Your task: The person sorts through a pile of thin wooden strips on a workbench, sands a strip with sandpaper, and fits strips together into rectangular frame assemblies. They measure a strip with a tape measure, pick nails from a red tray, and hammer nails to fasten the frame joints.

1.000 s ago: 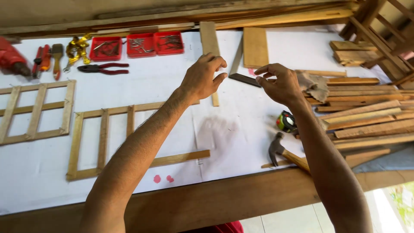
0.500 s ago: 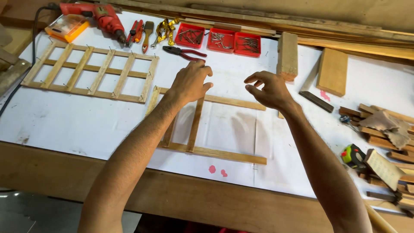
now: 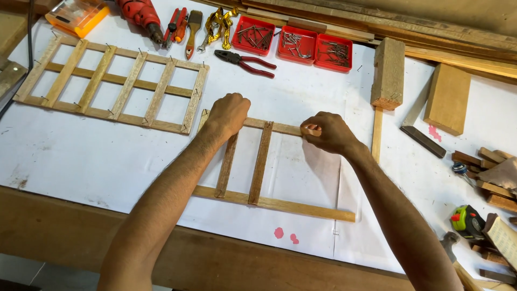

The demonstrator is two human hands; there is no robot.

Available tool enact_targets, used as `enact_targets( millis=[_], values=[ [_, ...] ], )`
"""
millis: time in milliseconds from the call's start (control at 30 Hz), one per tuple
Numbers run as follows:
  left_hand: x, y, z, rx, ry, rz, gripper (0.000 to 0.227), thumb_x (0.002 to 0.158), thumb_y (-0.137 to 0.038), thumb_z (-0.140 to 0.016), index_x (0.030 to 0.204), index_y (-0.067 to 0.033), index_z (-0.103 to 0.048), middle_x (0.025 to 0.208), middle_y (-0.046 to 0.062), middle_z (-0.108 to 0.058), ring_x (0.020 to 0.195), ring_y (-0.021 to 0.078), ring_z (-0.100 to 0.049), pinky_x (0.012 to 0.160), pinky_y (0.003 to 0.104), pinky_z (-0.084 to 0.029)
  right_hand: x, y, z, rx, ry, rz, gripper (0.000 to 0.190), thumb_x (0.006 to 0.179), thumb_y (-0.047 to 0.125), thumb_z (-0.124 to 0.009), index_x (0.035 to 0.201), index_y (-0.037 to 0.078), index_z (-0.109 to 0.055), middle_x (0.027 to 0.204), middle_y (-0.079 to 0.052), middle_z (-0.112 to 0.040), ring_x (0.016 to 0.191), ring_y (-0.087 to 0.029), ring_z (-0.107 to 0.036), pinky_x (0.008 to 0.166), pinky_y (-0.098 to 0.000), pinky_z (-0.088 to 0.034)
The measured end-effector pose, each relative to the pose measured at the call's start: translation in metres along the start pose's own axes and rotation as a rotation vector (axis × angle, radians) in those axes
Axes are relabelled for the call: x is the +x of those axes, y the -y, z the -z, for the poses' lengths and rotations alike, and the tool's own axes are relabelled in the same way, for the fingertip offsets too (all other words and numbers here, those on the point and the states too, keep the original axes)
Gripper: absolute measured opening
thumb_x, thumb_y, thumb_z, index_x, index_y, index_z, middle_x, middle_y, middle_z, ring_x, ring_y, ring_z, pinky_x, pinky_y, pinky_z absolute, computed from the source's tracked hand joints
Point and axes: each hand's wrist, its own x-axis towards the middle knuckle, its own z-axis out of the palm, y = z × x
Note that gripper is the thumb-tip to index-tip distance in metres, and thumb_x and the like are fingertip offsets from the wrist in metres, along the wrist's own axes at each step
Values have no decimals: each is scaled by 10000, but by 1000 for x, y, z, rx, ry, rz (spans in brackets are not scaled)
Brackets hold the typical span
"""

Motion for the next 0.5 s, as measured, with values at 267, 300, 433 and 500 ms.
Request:
enact_targets(
  millis=[267, 300, 433, 500],
  values=[
    [28, -9, 8, -218, -84, -41, 126, 952, -66, -708, 925, 52, -674, 944, 177, -664, 866, 225, -722, 660, 299, -648, 18, -39, -3, -44, -100, 46, 222, 926, 244, -750, 1110, 123, -774, 1025, -120, -740, 986, -250, -706, 858, -431, -606],
    [32, -9, 10, -239, -125, -52, 134, 951, -67, -707, 928, 60, -672, 951, 179, -665, 883, 228, -722, 672, 302, -644, 22, -46, -5, -57, -154, 77, 214, 935, 229, -749, 1114, 114, -773, 1023, -131, -735, 1006, -264, -692, 858, -450, -592],
    [66, -5, -10, -223, -236, -68, 122, 927, -15, -704, 1020, 59, -676, 982, 210, -660, 901, 269, -720, 669, 302, -651, 34, -59, -2, -57, -214, 76, 198, 939, 218, -744, 1109, 124, -781, 1004, -134, -731, 996, -266, -678, 849, -441, -595],
    [85, 0, -22, -281, -318, -101, 112, 929, 28, -680, 1033, 68, -681, 1012, 216, -664, 932, 270, -726, 694, 296, -653, 45, -71, -2, -74, -245, 107, 193, 936, 211, -747, 1106, 131, -787, 975, -126, -733, 952, -249, -671, 824, -434, -588]
  ],
)
